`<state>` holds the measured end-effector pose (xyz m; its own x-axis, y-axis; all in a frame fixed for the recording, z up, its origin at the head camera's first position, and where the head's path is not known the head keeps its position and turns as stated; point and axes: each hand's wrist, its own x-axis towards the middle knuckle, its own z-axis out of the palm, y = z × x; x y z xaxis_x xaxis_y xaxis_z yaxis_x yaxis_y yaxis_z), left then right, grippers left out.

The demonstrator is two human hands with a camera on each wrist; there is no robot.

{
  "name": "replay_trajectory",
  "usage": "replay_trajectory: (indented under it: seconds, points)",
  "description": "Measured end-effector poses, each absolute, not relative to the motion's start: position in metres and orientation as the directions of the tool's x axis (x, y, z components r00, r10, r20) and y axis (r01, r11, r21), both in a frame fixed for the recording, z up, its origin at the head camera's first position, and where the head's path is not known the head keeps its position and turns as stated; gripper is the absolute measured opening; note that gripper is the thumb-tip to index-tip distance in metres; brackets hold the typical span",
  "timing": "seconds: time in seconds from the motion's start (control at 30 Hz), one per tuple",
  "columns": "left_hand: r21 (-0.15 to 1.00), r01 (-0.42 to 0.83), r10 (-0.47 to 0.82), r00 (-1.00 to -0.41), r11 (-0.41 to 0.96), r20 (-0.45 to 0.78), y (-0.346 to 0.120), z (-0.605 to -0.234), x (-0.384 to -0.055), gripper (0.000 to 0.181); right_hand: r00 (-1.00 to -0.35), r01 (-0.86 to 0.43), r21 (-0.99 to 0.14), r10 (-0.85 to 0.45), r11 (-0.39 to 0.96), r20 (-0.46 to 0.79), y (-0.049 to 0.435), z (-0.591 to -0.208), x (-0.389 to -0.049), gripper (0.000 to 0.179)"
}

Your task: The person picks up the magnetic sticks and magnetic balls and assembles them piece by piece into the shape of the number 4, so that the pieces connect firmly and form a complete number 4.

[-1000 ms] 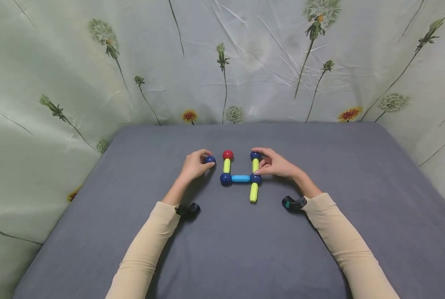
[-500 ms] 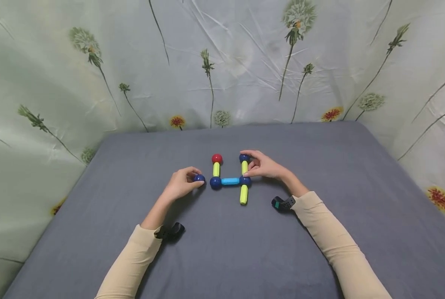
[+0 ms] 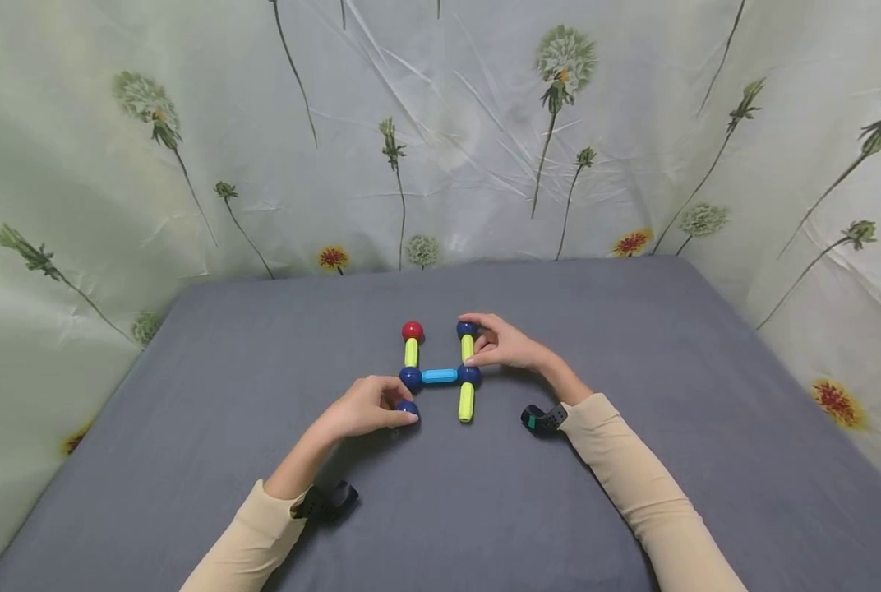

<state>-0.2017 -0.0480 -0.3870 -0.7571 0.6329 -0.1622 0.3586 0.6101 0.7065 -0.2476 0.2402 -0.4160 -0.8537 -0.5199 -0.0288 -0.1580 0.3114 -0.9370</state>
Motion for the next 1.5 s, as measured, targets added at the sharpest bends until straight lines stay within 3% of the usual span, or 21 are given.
replay_trajectory:
  seconds: [0.2,0.5,0.8,1.03,1.5]
  points:
    - [0.726,0.398,0.661,-0.743,0.560,-0.103,-0.034,-0.390,-0.191,0.027,-0.861,-0.164,-0.930,-0.508,0.329,-0.028,0.236,-0.415,-0.255,0.077]
    - [0.737,0.413,0.637,-0.770,0.535,-0.031,-0.008,-0.390,-0.187,0.026,-0.862,-0.196,-0.918,-0.507,0.344,-0.006,0.239,-0.402,-0.265,0.077]
    - [0.747,0.382,0.630,-0.774,0.544,-0.063,-0.007,-0.390,-0.177,0.024,-0.858,-0.198,-0.916,-0.513,0.347,-0.009,0.235,-0.406,-0.262,0.076]
    - [0.745,0.418,0.667,-0.743,0.520,-0.049,0.005,-0.395,-0.172,0.028,-0.873,-0.172,-0.925,-0.488,0.338,-0.016,0.242,-0.410,-0.256,0.077]
    - [0.778,0.349,0.608,-0.792,0.523,-0.053,0.009,-0.400,-0.159,0.035,-0.863,-0.155,-0.932,-0.504,0.329,-0.034,0.235,-0.417,-0.253,0.077]
